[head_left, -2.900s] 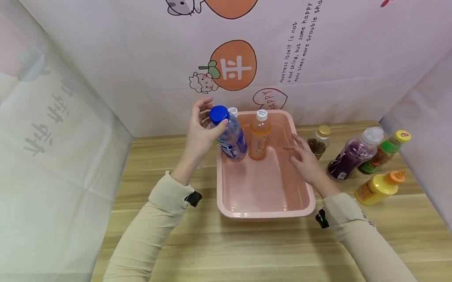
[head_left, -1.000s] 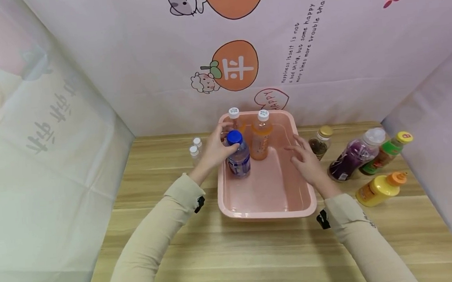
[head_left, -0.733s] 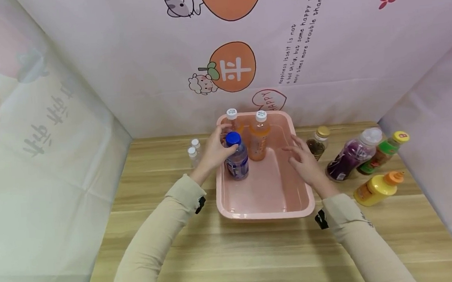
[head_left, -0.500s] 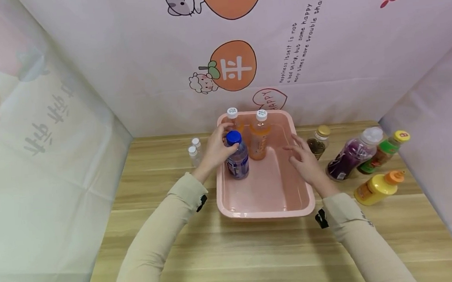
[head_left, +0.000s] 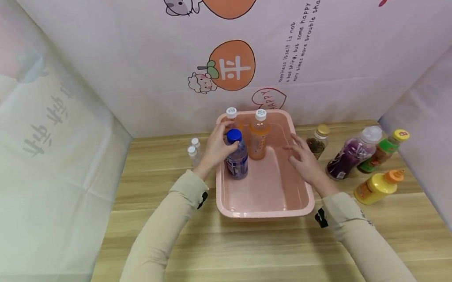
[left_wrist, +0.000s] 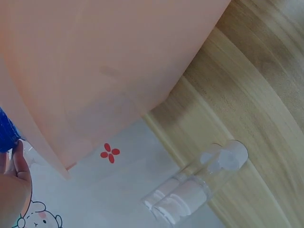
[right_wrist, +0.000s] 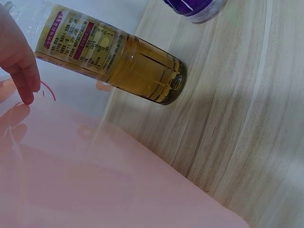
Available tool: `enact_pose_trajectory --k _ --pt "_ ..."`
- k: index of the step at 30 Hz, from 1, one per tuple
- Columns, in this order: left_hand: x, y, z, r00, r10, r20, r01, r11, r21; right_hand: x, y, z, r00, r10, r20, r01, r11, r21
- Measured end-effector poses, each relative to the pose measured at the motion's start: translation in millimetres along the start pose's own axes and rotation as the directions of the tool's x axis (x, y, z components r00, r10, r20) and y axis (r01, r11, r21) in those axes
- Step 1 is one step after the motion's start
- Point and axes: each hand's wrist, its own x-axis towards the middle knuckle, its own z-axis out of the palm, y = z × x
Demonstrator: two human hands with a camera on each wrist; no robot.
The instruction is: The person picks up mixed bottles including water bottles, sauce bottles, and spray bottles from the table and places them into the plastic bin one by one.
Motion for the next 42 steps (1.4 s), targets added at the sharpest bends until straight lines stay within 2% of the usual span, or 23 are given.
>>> enact_pose_trajectory --k 4,9,15,20,25,30,37,42 --pt "0.7 1.0 -1.6 1.0 0.015 0.015 -0.015 1.0 0.012 2 0 -1 1.0 -0.012 -0.007 0.012 1.0 -0.006" --pt "-1.4 2.8 -2.1 0.998 -0.004 0.059 0.004 1.0 0.004 0 -1 -2 1.0 -0.004 0.001 0.004 1.0 -0.008" --pt "-7.3 2.5 0.0 0.998 0.007 0.068 -0.007 1.0 -0.009 -5 2 3 1.0 -0.003 0.009 0.003 1.0 0.0" --pt "-16.6 -4.3 5.9 0.996 -0.01 0.084 0.014 0.999 -0.047 -15 7 9 1.0 0.018 0.023 -0.018 1.0 0.004" --pt "-20.3 -8.2 7.0 0.998 -0.025 0.057 0.03 0.996 -0.083 -15 5 11 1.0 0.016 0.022 -0.016 1.0 0.004" --pt "-15.6 -4.8 3.4 0.999 -0.023 0.025 0.025 0.997 -0.077 -8 3 7 1.0 0.015 0.007 -0.015 1.0 -0.008" --pt "-10.7 -1.2 0.9 1.0 -0.012 0.028 0.014 0.998 -0.063 -5 -1 0 0.998 0.051 0.023 -0.051 0.999 -0.003" --pt "-9.8 -0.4 -0.4 1.0 -0.005 0.02 0.007 0.996 -0.084 -3 -2 -1 1.0 0.026 0.003 -0.026 1.0 0.013"
